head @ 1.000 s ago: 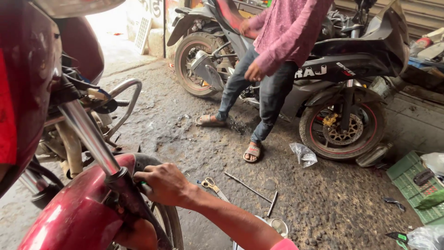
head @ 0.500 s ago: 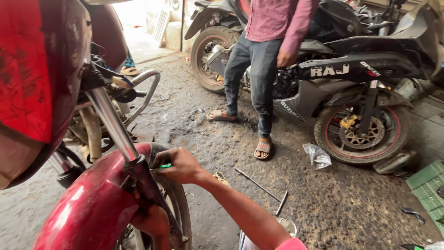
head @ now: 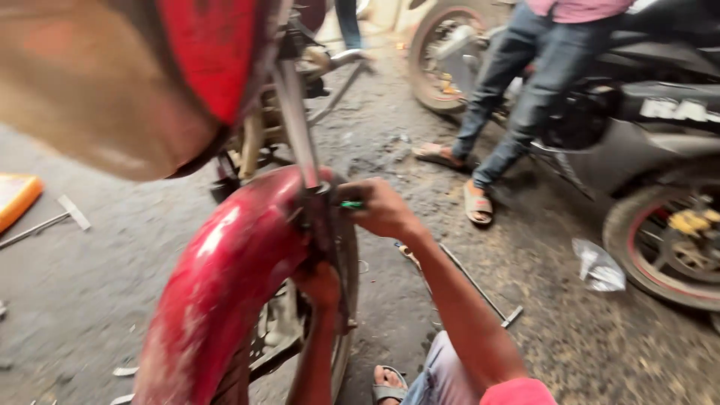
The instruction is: Repairing or adjusting the front fender and fork assembly of a motorcycle using a screwdriver.
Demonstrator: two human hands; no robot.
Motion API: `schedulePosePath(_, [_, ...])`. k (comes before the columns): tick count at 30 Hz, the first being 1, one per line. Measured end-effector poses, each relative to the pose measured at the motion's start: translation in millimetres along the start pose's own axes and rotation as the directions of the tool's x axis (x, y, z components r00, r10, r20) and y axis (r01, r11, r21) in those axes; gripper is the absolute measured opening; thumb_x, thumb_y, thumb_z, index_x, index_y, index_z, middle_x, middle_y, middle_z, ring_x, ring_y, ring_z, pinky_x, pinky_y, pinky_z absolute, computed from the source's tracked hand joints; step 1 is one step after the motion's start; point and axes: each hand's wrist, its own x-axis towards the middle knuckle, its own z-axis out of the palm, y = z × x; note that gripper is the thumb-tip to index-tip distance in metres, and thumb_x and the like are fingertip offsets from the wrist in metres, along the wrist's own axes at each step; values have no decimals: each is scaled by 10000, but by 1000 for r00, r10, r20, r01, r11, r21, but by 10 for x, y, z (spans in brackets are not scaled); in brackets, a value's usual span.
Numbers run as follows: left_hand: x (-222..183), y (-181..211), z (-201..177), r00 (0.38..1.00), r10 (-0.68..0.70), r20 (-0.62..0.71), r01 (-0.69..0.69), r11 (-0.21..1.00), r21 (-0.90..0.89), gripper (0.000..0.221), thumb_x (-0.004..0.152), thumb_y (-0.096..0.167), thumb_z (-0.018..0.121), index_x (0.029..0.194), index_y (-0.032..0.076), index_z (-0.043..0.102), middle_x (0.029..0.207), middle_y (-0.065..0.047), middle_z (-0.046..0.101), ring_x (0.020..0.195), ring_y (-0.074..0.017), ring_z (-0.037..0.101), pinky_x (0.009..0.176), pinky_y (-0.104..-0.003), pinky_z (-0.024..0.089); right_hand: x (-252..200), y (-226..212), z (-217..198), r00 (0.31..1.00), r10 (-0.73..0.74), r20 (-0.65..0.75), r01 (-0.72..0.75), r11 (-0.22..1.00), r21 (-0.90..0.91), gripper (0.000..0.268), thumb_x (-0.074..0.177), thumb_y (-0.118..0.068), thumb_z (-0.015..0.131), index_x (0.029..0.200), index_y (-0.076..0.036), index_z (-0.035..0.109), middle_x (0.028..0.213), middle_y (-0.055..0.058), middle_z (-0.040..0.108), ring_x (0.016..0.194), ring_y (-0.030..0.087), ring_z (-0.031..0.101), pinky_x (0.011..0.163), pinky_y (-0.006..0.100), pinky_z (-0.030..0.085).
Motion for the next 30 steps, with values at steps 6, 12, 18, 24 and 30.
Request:
schedulePosePath(6, [194,498,86,977,-180,-114,179,984,-21,247,987,85,590,1203,-29,625,1204,-113,678,1122,-243,634,1046,-376,473,-146,-220,-44,999,-41,-11,40,995,-89,210,854,-115,741,1063,-92,751,955,92,790,855,163,742,792,337,577])
schedulePosePath(12, [247,560,12,977,-203,-62,210,967,144,195,960,17,556,1109,-27,674,1106,-116,716,1033,-254,661,973,-371,504,-261,-221,-144,997,-62,-35,57,988,-145,249,895,-157,748,1134,-89,740,988,117,774,855,203,744,767,374,578])
schedulePosePath(18, [341,801,107,977,-201,-65,208,969,134,183,992,58,566,1116,-18,677,1120,-115,724,1041,-249,665,969,-369,482,-278,17,-53,991,-111,-72,100,986,-136,234,897,-154,748,1125,-103,767,974,108,781,801,186,750,707,351,601])
schedulePosePath(24, [337,810,81,966,-251,-61,258,948,186,185,1039,118,565,1093,-9,688,1064,-130,728,978,-265,657,913,-388,478,-251,289,258,933,-345,-102,294,895,-336,238,924,-89,703,1154,-102,759,969,110,742,722,187,705,610,332,604])
schedulePosePath(30, [165,291,-116,976,-202,-77,213,958,194,167,1049,113,585,1130,-16,654,1091,-136,698,992,-266,639,922,-399,482,-229,89,328,915,-344,-211,234,878,-418,255,855,-92,700,1106,-99,747,920,128,719,751,299,694,656,436,570])
